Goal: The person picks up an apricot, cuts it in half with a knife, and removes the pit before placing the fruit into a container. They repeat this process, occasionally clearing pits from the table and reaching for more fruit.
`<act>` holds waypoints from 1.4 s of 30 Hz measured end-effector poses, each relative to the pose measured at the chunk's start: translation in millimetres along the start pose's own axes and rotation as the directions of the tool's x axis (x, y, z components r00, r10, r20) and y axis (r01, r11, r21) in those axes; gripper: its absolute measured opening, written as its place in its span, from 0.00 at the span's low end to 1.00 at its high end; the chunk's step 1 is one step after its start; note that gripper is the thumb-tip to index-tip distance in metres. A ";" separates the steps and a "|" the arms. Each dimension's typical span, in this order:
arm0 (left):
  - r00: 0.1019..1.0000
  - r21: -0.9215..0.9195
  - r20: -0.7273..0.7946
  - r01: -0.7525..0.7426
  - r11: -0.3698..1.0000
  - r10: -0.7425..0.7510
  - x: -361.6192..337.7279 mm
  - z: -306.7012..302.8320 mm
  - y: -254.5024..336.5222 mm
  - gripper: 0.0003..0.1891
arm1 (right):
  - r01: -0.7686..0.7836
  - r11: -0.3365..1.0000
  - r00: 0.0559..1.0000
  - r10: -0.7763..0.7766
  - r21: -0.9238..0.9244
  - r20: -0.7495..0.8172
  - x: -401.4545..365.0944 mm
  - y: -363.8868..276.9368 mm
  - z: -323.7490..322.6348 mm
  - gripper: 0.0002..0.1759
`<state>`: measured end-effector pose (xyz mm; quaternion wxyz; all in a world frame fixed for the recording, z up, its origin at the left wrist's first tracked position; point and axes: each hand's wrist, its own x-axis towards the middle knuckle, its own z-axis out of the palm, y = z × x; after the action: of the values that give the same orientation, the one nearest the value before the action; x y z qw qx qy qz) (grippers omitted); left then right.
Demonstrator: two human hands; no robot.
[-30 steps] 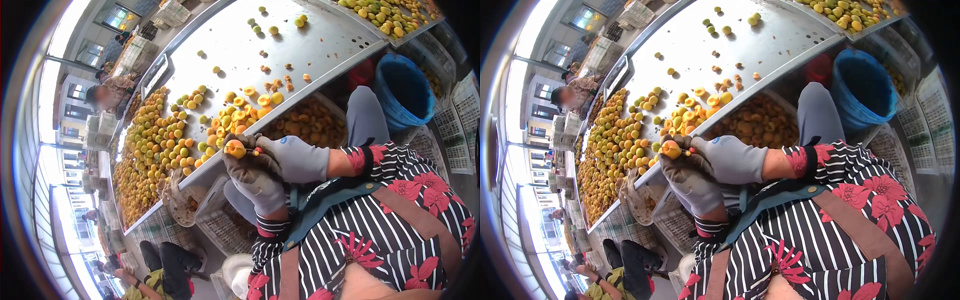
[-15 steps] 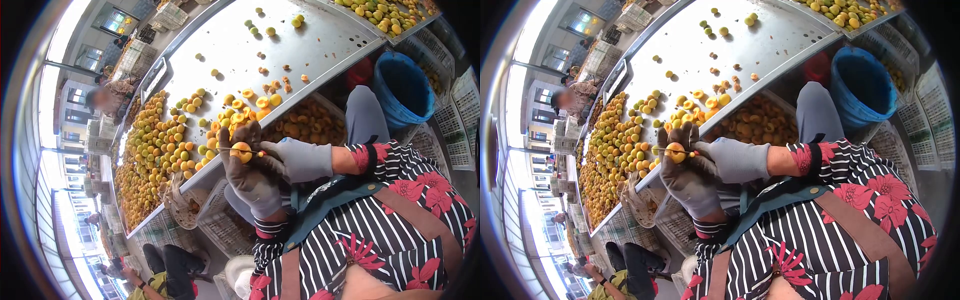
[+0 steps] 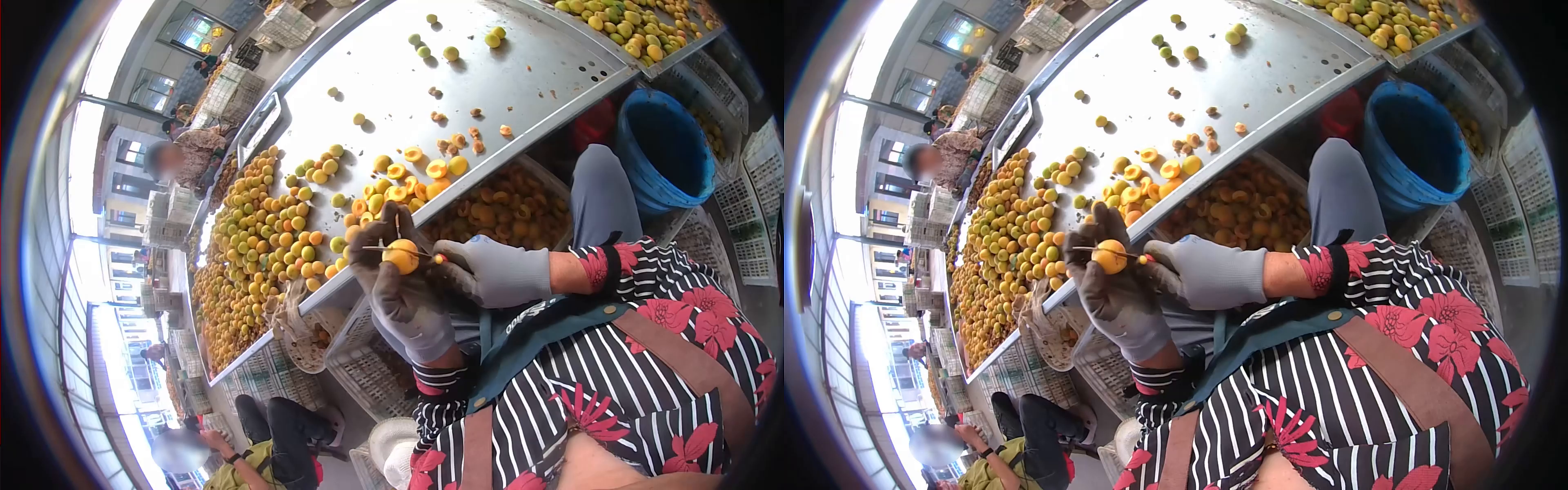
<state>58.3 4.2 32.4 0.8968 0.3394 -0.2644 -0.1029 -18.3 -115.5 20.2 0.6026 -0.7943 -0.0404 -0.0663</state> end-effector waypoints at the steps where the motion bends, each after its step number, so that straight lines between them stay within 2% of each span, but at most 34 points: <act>1: 0.994 0.064 -0.094 0.060 0.996 -0.054 -5.9 3.8 3.2 0.19 | -0.008 1.000 1.000 0.008 0.019 0.019 0.7 -3.6 0.1 0.13; 4: 0.999 0.093 -0.013 0.035 0.995 -0.034 -6.0 -7.2 -3.5 0.17 | -0.030 0.999 0.999 0.029 0.038 0.031 1.3 -2.3 -1.5 0.13; 5: 0.998 0.102 -0.002 0.058 0.993 -0.058 -7.2 -7.9 -6.7 0.22 | -0.011 0.999 0.999 0.009 0.039 0.036 1.7 -0.4 -1.0 0.13; 8: 0.989 -0.067 -0.068 0.130 0.989 -0.134 -12.4 5.6 -20.4 0.35 | -0.077 0.997 0.997 0.077 0.004 -0.002 3.2 1.9 -1.7 0.16; 11: 0.979 -0.079 -0.079 0.183 0.980 -0.189 -13.2 -1.9 -17.8 0.36 | -0.023 0.996 0.999 0.021 -0.082 -0.031 2.0 10.0 2.4 0.17; 12: 0.972 -0.109 -0.103 0.201 0.974 -0.212 -13.7 -2.8 -15.6 0.37 | -0.021 0.996 1.000 0.019 -0.083 -0.022 0.8 11.1 2.6 0.17; 14: 0.976 -0.106 -0.080 0.195 0.975 -0.204 -13.0 -6.8 -12.9 0.37 | -0.043 0.975 0.999 0.048 -0.219 0.020 1.2 6.2 -1.6 0.17; 18: 0.973 -0.043 -0.074 0.218 0.975 -0.220 -16.9 -7.8 -1.7 0.40 | -0.022 0.958 0.996 0.045 -0.286 0.074 1.8 2.3 -7.5 0.17; 19: 0.973 -0.042 -0.078 0.217 0.975 -0.219 -16.9 -6.0 3.3 0.40 | -0.026 0.957 0.994 0.054 -0.288 0.092 2.0 0.6 -8.3 0.16; 22: 0.968 0.242 -0.114 0.246 0.938 -0.225 -16.4 -4.5 15.5 0.40 | -0.019 0.972 0.990 0.051 -0.235 0.130 2.6 5.0 -9.0 0.14; 25: 0.976 0.218 -0.127 0.202 0.955 -0.178 -15.9 0.1 20.4 0.36 | 0.023 0.990 0.992 -0.005 -0.137 0.126 1.9 7.5 -5.8 0.12; 26: 0.982 0.107 -0.116 0.159 0.982 -0.146 -15.9 -2.9 16.2 0.30 | 0.050 0.994 0.994 -0.041 -0.094 0.100 1.4 7.2 -4.7 0.12; 27: 0.982 0.107 -0.116 0.160 0.981 -0.147 -16.1 -6.5 12.6 0.30 | 0.049 0.994 0.994 -0.040 -0.094 0.099 1.4 4.2 -5.9 0.12; 29: 0.996 0.197 0.016 0.078 0.977 -0.083 -17.0 -12.1 6.8 0.26 | -0.013 0.999 0.991 0.019 -0.046 0.133 1.3 -2.8 -8.6 0.11; 33: 0.989 0.239 -0.102 0.129 0.962 -0.107 -19.5 -6.5 -3.7 0.28 | 0.028 1.000 0.998 -0.028 0.005 0.063 0.3 8.7 -4.3 0.11; 35: 0.987 0.029 -0.063 0.151 0.988 -0.149 -24.8 -7.1 -16.1 0.31 | 0.014 0.999 0.997 -0.011 -0.041 0.082 -1.6 6.4 -6.2 0.13; 36: 0.982 -0.001 -0.096 0.165 0.986 -0.164 -28.0 0.1 -13.9 0.33 | -0.010 0.999 0.997 0.013 -0.045 0.070 -3.2 5.6 -5.7 0.13; 37: 0.965 -0.089 -0.097 0.235 0.968 -0.243 -25.9 11.5 -5.3 0.32 | -0.011 0.993 0.999 0.016 -0.119 0.044 -2.8 4.6 -3.9 0.13; 39: 0.979 -0.012 -0.133 0.157 0.988 -0.157 -19.6 14.7 -5.8 0.32 | -0.038 0.980 0.999 0.041 -0.196 0.010 -6.5 3.0 -5.0 0.14; 40: 0.981 -0.020 -0.111 0.159 0.987 -0.161 -18.1 12.5 -5.2 0.36 | -0.002 0.977 1.000 0.009 -0.211 0.029 -6.4 0.2 -7.3 0.14; 42: 0.985 0.032 -0.080 0.158 0.987 -0.156 -18.1 8.7 -1.6 0.36 | 0.053 0.973 0.998 -0.044 -0.226 0.043 -4.9 0.7 -6.6 0.16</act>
<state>38.3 4.7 29.5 0.8888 0.3800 -0.2040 -0.1550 -23.4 -122.0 20.6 0.5050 -0.8579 -0.0635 -0.0702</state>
